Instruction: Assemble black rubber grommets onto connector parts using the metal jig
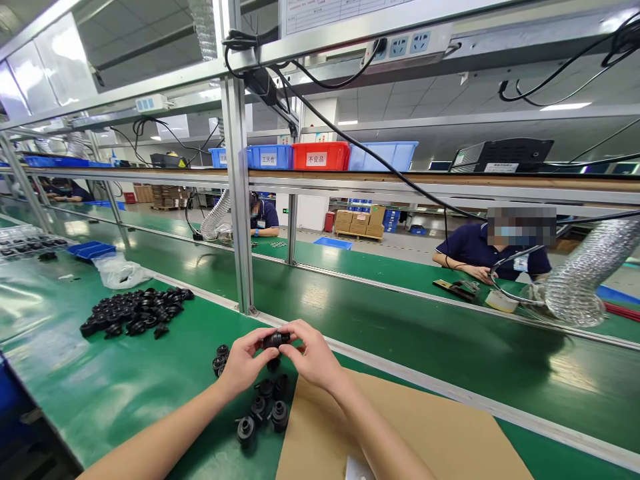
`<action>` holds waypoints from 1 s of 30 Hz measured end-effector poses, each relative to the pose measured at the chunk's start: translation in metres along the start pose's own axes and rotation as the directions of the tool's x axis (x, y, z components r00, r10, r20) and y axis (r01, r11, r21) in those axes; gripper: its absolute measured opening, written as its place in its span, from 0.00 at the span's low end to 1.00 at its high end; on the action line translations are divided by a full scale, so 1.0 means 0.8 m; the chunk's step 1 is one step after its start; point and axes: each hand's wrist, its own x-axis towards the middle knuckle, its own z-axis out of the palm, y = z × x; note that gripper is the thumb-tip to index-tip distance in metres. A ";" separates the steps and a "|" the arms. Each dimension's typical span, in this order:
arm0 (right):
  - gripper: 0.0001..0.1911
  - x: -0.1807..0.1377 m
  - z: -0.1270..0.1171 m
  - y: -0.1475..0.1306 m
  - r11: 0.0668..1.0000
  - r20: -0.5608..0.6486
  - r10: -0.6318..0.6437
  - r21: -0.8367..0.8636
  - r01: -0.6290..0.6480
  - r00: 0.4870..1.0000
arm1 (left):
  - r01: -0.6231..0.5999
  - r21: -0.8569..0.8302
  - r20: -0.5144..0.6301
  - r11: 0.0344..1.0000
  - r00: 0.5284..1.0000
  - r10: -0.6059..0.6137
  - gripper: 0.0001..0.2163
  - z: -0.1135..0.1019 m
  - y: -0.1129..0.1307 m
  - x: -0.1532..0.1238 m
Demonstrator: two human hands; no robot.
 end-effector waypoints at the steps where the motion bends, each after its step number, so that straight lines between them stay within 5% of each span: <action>1: 0.15 0.000 -0.002 0.000 0.999 0.015 -0.038 -0.015 0.038 0.999 | 0.004 -0.004 0.003 1.000 1.000 -0.004 0.17 0.000 0.000 0.000; 6: 0.17 0.001 -0.012 0.008 0.965 0.105 -0.229 -0.108 0.240 0.968 | 0.026 -0.024 0.033 0.999 0.999 -0.026 0.18 0.000 -0.001 0.002; 9: 0.16 0.000 -0.017 0.006 0.957 0.138 -0.209 -0.177 0.231 0.968 | 0.019 -0.009 0.048 1.000 0.999 -0.019 0.18 0.001 0.000 0.001; 16: 0.11 -0.002 -0.005 -0.010 0.970 0.098 0.073 -0.238 -0.048 0.993 | -0.055 0.086 0.058 0.995 0.997 0.050 0.18 -0.001 0.006 0.000; 21: 0.26 0.002 0.007 0.000 0.911 0.186 0.409 -0.030 -0.411 0.893 | -0.078 0.119 0.057 0.990 0.996 0.072 0.17 -0.005 0.003 0.001; 23: 0.25 0.001 -0.001 -0.004 0.937 0.149 0.350 -0.058 -0.345 0.925 | -0.047 0.120 0.040 0.992 0.998 0.042 0.16 -0.005 0.002 0.002; 26: 0.17 -0.002 -0.020 -0.017 0.980 0.105 0.085 -0.188 -0.064 0.991 | -0.010 0.098 0.037 0.995 0.999 0.006 0.17 -0.003 0.001 0.004; 28: 0.22 -0.003 -0.026 -0.023 0.961 0.174 -0.074 -0.250 0.116 0.982 | -0.014 0.082 0.059 0.997 0.998 0.009 0.17 -0.002 0.000 0.004; 30: 0.21 -0.004 -0.021 -0.021 0.960 0.193 -0.083 -0.246 0.130 0.978 | -0.036 0.083 0.072 0.996 0.997 0.030 0.18 -0.001 -0.002 0.003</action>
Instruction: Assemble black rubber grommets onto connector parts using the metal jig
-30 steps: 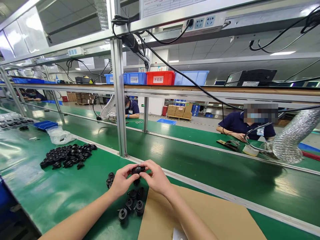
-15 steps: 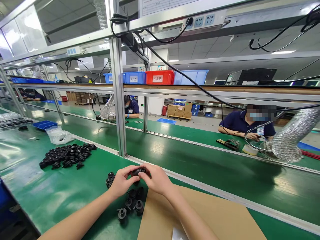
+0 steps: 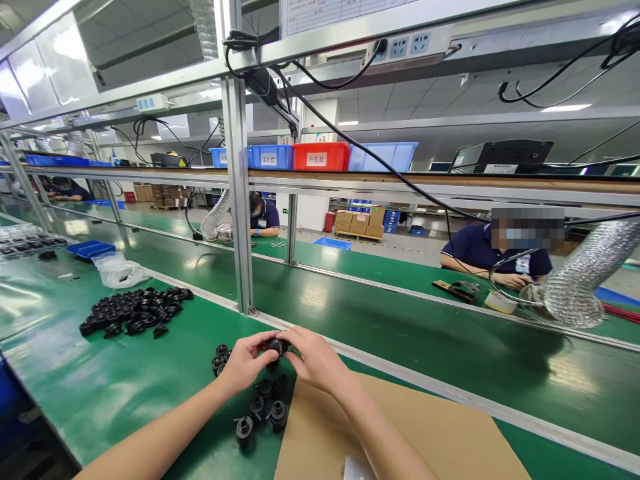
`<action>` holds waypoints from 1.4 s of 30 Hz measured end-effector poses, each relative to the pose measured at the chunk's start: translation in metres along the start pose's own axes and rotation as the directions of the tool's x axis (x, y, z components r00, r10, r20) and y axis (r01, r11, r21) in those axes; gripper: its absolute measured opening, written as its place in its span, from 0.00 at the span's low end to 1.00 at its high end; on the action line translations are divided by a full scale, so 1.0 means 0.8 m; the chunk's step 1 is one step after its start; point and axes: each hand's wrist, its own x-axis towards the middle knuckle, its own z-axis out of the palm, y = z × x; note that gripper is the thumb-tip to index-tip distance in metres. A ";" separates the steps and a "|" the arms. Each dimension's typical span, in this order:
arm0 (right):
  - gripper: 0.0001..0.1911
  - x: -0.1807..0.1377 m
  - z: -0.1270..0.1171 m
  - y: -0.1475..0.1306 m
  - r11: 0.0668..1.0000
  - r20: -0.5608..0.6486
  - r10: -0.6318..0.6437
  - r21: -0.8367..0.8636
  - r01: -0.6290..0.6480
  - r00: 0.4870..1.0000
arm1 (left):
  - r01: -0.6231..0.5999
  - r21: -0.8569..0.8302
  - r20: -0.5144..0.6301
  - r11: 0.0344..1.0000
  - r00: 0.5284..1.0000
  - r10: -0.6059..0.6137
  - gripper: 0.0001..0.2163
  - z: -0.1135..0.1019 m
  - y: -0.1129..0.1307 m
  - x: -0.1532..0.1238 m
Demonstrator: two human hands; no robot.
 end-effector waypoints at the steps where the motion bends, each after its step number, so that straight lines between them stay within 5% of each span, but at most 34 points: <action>1: 0.18 0.001 0.006 0.002 0.997 -0.020 0.057 0.047 -0.056 0.998 | -0.016 0.010 -0.005 1.000 1.000 0.016 0.18 0.000 -0.001 -0.001; 4: 0.09 0.006 0.027 0.012 0.911 -0.035 0.306 0.301 -0.282 0.951 | -0.075 0.058 -0.034 0.995 0.996 0.077 0.20 -0.002 -0.002 -0.003; 6: 0.14 0.009 0.038 0.020 0.848 -0.010 0.376 0.406 -0.340 0.926 | -0.109 0.088 -0.040 0.990 0.993 0.113 0.20 -0.005 -0.002 -0.002; 13: 0.17 0.009 0.036 0.028 0.871 -0.126 0.374 0.389 -0.301 0.919 | 0.060 -0.077 -0.078 0.995 0.995 -0.066 0.19 -0.006 0.000 0.004; 19: 0.16 0.008 0.030 0.024 0.883 -0.130 0.317 0.402 -0.242 0.939 | 0.029 -0.187 -0.048 0.982 0.998 -0.039 0.26 -0.003 0.002 0.004; 23: 0.15 0.008 0.027 0.023 0.925 -0.142 0.258 0.321 -0.202 0.956 | 0.129 -0.236 -0.006 0.963 0.991 -0.134 0.22 -0.004 0.002 0.006; 27: 0.14 0.008 0.023 0.023 0.935 -0.152 0.259 0.285 -0.209 0.954 | 0.052 -0.214 -0.039 0.975 0.997 -0.062 0.20 -0.004 0.004 0.005; 32: 0.14 0.006 0.023 0.022 0.947 -0.146 0.231 0.261 -0.188 0.962 | 0.054 -0.137 -0.056 0.989 0.997 -0.062 0.19 -0.005 0.001 0.006; 38: 0.18 0.010 0.034 0.034 0.918 -0.136 0.333 0.271 -0.288 0.933 | -0.088 -0.028 -0.032 0.996 0.996 0.088 0.10 -0.010 0.008 0.005; 42: 0.19 0.007 0.025 0.047 0.917 -0.142 0.383 0.176 -0.358 0.913 | -0.010 0.402 0.002 0.916 1.000 0.010 0.20 -0.039 0.015 0.019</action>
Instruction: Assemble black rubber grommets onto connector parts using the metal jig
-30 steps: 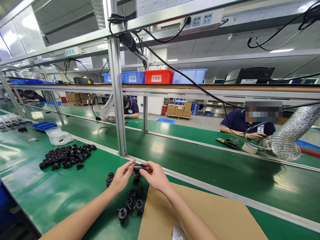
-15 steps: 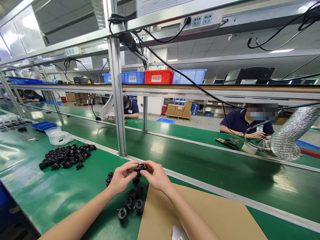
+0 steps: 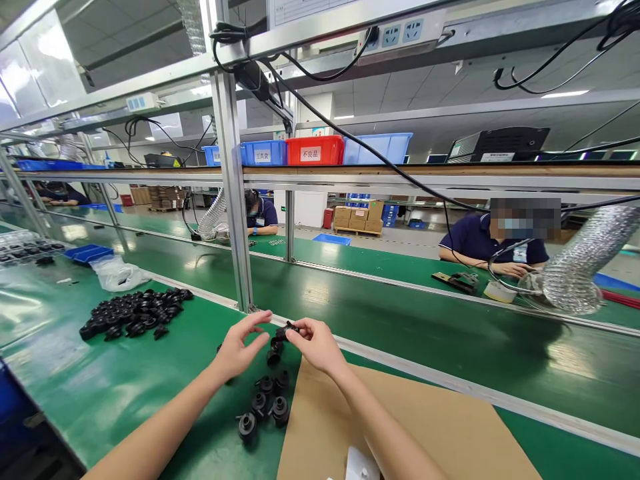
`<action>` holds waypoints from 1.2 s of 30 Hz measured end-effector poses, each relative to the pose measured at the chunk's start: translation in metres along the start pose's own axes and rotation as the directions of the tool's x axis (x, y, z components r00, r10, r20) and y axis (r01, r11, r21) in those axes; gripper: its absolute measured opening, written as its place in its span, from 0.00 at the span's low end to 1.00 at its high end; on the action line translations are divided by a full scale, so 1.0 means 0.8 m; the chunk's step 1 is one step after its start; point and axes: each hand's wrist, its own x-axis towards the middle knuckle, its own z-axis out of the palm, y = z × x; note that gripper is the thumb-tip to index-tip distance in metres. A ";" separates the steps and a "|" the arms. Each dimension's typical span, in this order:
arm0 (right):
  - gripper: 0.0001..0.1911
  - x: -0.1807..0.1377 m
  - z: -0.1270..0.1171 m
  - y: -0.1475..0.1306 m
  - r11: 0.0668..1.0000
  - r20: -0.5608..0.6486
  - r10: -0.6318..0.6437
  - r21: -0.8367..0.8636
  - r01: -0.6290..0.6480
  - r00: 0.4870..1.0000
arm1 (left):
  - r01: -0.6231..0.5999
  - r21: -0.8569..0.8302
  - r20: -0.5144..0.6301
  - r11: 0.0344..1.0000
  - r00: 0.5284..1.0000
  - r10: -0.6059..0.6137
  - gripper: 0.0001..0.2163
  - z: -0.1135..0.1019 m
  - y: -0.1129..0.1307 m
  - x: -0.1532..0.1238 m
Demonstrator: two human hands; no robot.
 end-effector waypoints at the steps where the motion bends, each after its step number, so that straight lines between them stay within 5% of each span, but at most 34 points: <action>1: 0.16 -0.001 -0.004 0.002 0.999 0.000 0.005 -0.046 -0.005 1.000 | 0.061 0.118 -0.003 0.991 0.998 -0.061 0.19 -0.011 -0.006 0.004; 6: 0.02 -0.014 -0.005 0.005 0.974 0.139 -0.003 -0.225 0.035 0.990 | 0.342 0.419 -0.017 0.841 0.929 -0.369 0.18 -0.055 -0.045 0.008; 9: 0.03 -0.020 0.002 0.003 0.966 0.273 -0.015 -0.245 0.084 0.962 | 0.378 0.503 0.047 0.777 0.886 -0.461 0.22 -0.056 -0.053 0.002; 13: 0.11 -0.016 0.001 0.010 0.965 0.385 -0.038 -0.224 0.133 0.922 | 0.297 0.508 0.149 0.808 0.894 -0.422 0.23 -0.034 -0.038 -0.003; 17: 0.28 -0.004 0.005 0.035 0.947 0.227 -0.067 -0.293 0.134 0.972 | 0.194 0.454 0.240 0.869 0.913 -0.330 0.22 -0.013 -0.020 -0.007; 20: 0.36 0.003 0.019 0.059 0.894 0.225 -0.131 -0.394 0.213 0.966 | 0.146 0.418 0.294 0.896 0.912 -0.286 0.21 -0.003 -0.016 -0.011; 25: 0.28 0.007 0.032 0.076 0.802 0.272 -0.259 -0.474 0.363 0.927 | 0.161 0.401 0.303 0.902 0.906 -0.297 0.26 0.002 -0.017 -0.011; 29: 0.16 0.007 0.028 0.072 0.835 0.144 -0.221 -0.483 0.263 0.965 | 0.191 0.387 0.268 0.902 0.913 -0.308 0.17 0.002 -0.019 -0.010; 33: 0.24 0.007 0.030 0.072 0.872 0.081 -0.180 -0.449 0.197 0.980 | 0.210 0.321 0.188 0.924 0.942 -0.279 0.11 0.003 -0.017 -0.008; 36: 0.15 0.004 0.031 0.074 0.901 0.111 -0.160 -0.390 0.192 0.981 | 0.208 0.217 0.111 0.954 0.965 -0.236 0.10 0.005 -0.015 -0.005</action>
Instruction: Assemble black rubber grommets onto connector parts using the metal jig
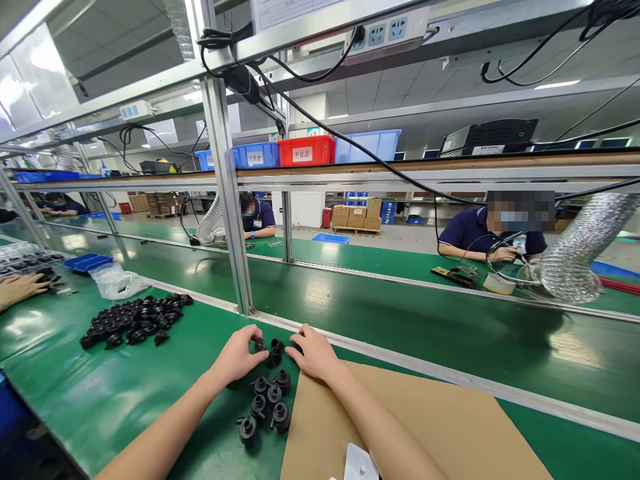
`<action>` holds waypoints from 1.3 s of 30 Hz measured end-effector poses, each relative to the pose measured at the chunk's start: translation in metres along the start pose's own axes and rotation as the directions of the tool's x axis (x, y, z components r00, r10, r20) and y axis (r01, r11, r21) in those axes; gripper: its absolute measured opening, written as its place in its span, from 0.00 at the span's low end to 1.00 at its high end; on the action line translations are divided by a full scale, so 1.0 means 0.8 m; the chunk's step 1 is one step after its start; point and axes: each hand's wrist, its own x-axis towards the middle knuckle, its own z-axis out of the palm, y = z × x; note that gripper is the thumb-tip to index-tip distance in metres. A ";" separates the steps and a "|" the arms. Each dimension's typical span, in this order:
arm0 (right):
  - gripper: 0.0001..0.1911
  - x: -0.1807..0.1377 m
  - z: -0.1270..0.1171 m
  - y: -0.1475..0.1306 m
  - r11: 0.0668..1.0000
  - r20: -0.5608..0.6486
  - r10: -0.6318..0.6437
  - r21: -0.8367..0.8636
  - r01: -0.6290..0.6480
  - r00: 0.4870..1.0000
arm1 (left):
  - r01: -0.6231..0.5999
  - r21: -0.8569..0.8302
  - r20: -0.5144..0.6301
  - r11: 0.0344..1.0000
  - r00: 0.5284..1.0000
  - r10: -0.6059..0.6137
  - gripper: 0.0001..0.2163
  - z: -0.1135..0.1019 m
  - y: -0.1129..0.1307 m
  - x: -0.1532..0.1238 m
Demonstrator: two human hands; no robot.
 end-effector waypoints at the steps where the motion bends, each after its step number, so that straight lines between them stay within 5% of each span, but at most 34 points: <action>1: 0.13 -0.001 -0.001 0.001 1.000 0.013 0.000 0.030 0.000 1.000 | -0.009 -0.045 -0.018 0.999 1.000 0.008 0.09 0.001 0.001 0.001; 8: 0.13 0.003 -0.014 0.013 0.926 0.050 0.044 0.373 -0.059 0.998 | -0.059 -0.336 -0.072 0.940 0.997 0.036 0.13 0.016 0.009 0.000; 14: 0.32 0.023 -0.022 0.008 0.642 0.121 0.158 0.741 -0.195 0.980 | -0.145 -0.495 -0.124 0.857 0.988 0.095 0.15 0.031 0.018 -0.010; 21: 0.31 0.018 -0.041 -0.038 0.438 0.134 0.112 0.883 -0.170 0.985 | -0.279 -0.582 -0.240 0.763 0.956 0.167 0.18 0.037 0.023 -0.014; 33: 0.23 0.019 -0.040 -0.067 0.540 0.014 0.092 0.839 -0.062 0.996 | -0.328 -0.600 -0.281 0.730 0.940 0.192 0.18 0.039 0.017 -0.012; 39: 0.12 0.013 -0.047 -0.084 0.771 -0.136 0.096 0.637 0.013 0.986 | -0.223 -0.641 -0.238 0.735 0.967 0.086 0.17 0.041 0.015 -0.012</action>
